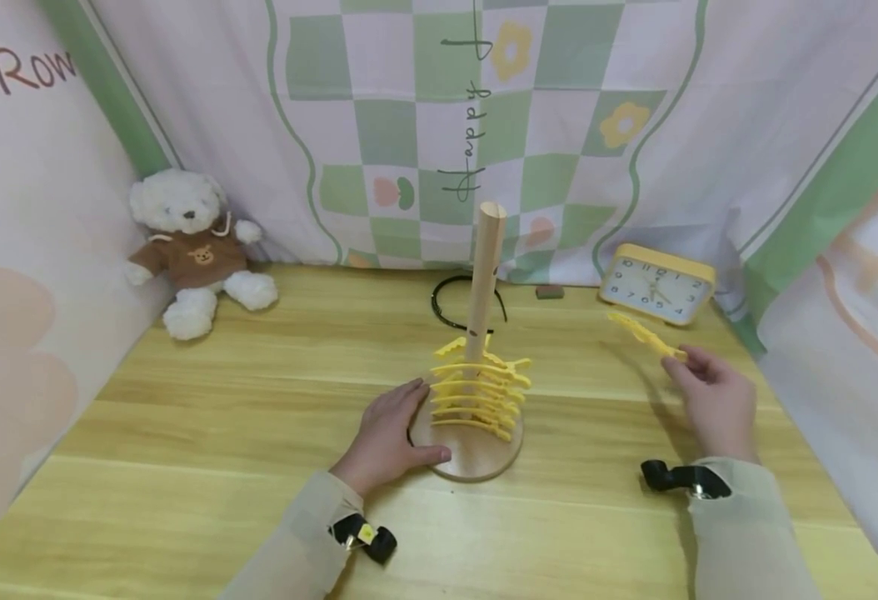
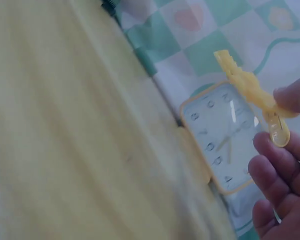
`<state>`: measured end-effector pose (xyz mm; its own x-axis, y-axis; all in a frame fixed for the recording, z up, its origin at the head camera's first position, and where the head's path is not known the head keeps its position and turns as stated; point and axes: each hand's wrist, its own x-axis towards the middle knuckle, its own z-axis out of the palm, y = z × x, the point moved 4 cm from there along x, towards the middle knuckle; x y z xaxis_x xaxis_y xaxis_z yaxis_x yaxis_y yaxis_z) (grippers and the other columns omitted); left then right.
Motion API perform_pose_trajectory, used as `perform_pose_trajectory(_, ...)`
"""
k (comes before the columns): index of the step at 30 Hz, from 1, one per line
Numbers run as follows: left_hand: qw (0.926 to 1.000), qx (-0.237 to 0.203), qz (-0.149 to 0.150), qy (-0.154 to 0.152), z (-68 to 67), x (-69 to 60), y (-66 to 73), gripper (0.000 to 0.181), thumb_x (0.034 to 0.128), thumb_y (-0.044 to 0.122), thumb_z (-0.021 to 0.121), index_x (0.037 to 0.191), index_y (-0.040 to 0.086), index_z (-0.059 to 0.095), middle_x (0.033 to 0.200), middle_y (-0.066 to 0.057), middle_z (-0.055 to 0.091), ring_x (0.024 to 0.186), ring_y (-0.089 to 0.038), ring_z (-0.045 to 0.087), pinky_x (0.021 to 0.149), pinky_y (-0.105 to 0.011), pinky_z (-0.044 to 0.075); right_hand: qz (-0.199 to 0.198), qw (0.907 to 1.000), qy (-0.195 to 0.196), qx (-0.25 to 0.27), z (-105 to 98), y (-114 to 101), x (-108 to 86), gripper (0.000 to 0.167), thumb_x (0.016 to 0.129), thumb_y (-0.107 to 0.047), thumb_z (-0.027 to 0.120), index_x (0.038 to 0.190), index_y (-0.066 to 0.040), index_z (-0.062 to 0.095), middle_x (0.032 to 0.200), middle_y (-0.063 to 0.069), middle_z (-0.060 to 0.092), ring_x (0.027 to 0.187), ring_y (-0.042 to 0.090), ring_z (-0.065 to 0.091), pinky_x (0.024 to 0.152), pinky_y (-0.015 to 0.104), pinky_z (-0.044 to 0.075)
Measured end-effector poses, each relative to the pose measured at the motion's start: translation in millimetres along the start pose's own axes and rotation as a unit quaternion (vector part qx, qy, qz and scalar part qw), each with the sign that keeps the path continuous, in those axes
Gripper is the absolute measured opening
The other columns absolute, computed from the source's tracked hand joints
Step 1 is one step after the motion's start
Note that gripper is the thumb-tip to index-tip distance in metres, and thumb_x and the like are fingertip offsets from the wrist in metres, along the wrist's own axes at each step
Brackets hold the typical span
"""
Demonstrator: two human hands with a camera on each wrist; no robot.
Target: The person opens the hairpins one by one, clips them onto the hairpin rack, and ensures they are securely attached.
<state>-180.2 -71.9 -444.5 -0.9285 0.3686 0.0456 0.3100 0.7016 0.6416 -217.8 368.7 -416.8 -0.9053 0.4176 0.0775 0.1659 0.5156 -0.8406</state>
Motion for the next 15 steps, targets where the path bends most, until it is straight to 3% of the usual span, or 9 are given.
perform_pose_trajectory(6, 1.0000, 0.000, 0.001, 0.000, -0.1, -0.2, 0.9, 0.100, 0.0788, 0.055, 0.080, 0.155, 0.008, 0.037, 0.162, -0.011, 0.031, 0.148, -0.033, 0.028, 0.121, -0.055, 0.016, -0.040, 0.9988, 0.013, 0.026, -6, -28, -8.6, 0.050, 0.090, -0.041, 0.075, 0.129, -0.011, 0.068, 0.090, -0.021, 0.064, 0.084, 0.002, 0.057, 0.064, 0.013, 0.047)
perform_pose_trajectory(15, 1.0000, 0.000, -0.002, 0.002, -0.6, -0.9, 1.3, 0.100, 0.0781, 0.055, 0.081, 0.155, 0.007, 0.038, 0.162, -0.011, 0.032, 0.148, -0.033, 0.028, 0.121, -0.054, 0.016, -0.148, 0.9881, 0.027, 0.034, -5, -77, -32.0, 0.037, 0.088, -0.024, 0.080, 0.118, -0.004, 0.072, 0.086, -0.022, 0.066, 0.082, 0.005, 0.057, 0.069, 0.010, 0.044)
